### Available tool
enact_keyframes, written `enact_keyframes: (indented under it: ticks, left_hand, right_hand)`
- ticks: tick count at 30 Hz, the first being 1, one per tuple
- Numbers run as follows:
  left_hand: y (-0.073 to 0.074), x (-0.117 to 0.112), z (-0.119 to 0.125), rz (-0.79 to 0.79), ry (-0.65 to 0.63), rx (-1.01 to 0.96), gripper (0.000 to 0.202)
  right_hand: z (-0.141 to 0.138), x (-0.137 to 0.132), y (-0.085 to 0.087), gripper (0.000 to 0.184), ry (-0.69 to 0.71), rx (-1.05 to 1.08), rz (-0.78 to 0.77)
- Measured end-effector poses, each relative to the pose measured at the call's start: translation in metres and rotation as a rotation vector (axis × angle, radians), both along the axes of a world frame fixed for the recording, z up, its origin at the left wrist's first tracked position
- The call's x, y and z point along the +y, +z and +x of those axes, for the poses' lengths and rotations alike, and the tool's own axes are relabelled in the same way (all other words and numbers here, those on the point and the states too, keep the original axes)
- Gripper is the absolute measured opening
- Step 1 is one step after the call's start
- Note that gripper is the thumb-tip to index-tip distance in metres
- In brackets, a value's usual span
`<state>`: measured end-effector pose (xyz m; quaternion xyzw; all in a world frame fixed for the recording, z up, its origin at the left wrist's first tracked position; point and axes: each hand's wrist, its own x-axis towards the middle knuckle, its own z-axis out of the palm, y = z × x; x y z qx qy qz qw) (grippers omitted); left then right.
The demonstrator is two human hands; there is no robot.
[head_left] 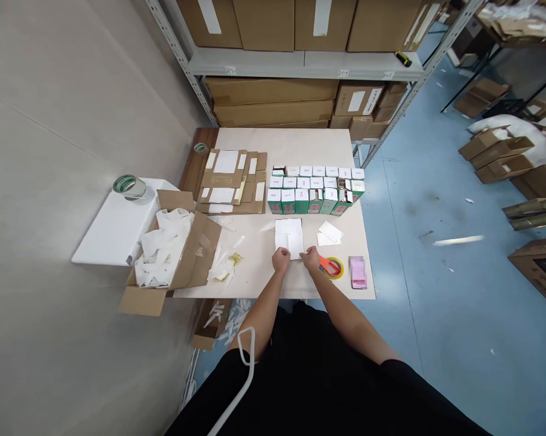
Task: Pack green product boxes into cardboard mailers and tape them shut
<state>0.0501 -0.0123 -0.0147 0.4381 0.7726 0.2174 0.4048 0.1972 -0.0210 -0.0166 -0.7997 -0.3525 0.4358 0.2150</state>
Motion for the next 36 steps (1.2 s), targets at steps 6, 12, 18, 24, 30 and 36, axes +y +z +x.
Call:
enact_keyframes:
  ticks: [6, 12, 18, 24, 30, 36]
  left_hand:
    - [0.001, 0.0, 0.0, 0.014, -0.005, -0.004, 0.009]
    - [0.003, 0.001, 0.001, -0.004, -0.005, 0.008, 0.009]
    - [0.004, 0.001, 0.002, -0.013, -0.054, 0.123, 0.007]
    - [0.008, 0.014, -0.008, 0.022, -0.327, 0.303, 0.027]
    - [0.002, 0.027, 0.001, 0.071, -0.68, 0.247, 0.062]
    - [-0.008, 0.025, -0.009, 0.048, -0.697, 0.215, 0.069]
  right_hand:
    - [0.001, 0.0, -0.001, 0.03, 0.009, -0.017, 0.018]
    - [0.0, 0.003, 0.005, 0.028, 0.03, -0.069, -0.029]
    - [0.002, 0.01, 0.01, 0.03, 0.081, -0.104, -0.072]
    - [0.017, 0.011, 0.011, 0.042, 0.156, -0.151, -0.115]
    - [0.016, -0.001, -0.002, 0.037, 0.167, -0.081, -0.018]
    - [0.008, -0.014, -0.015, 0.038, 0.202, 0.015, 0.157]
